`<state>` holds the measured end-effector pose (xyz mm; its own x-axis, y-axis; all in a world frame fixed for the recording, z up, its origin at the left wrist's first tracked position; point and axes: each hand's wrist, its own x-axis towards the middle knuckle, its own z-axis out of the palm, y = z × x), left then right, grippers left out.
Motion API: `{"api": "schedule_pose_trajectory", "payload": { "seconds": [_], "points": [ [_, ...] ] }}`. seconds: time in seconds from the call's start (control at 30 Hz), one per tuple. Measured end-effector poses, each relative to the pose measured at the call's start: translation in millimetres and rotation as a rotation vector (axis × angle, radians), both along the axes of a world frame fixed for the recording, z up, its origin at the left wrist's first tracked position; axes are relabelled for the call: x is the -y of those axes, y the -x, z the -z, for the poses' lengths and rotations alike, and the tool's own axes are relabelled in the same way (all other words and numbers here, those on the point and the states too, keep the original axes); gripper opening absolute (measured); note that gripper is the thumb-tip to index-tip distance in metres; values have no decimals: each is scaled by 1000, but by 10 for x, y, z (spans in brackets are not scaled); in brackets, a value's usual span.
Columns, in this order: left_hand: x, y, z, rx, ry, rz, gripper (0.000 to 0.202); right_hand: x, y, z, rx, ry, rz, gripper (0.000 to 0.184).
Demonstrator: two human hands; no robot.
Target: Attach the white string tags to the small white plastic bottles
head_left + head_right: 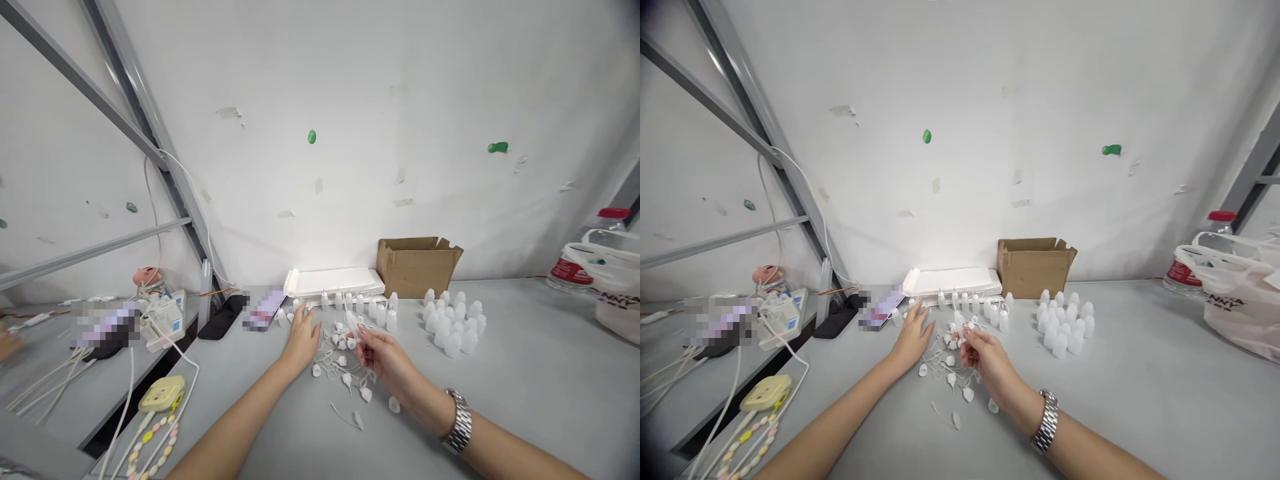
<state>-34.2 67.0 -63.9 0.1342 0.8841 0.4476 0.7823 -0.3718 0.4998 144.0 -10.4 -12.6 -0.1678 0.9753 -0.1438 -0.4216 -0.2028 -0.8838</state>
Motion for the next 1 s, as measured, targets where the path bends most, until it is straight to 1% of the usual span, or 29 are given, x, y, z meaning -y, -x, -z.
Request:
{"api": "schedule_pose_trajectory", "payload": {
  "seconds": [0.27, 0.5, 0.73, 1.0],
  "points": [
    [-129, -30, -37, -6, 62, -18, 39, -10, 15, 23, -3, 1, 1, 39],
    [-168, -27, -40, -33, 55, -22, 38, -14, 29, 26, -4, 14, 12, 40],
    [-142, -45, -56, -66, 27, 12, 37, -3, 27, 23, 4, -5, 2, 38],
    [-28, -14, -198, -90, 4, 29, 22, -14, 15, 46, 11, -16, -5, 38]
  ]
}}
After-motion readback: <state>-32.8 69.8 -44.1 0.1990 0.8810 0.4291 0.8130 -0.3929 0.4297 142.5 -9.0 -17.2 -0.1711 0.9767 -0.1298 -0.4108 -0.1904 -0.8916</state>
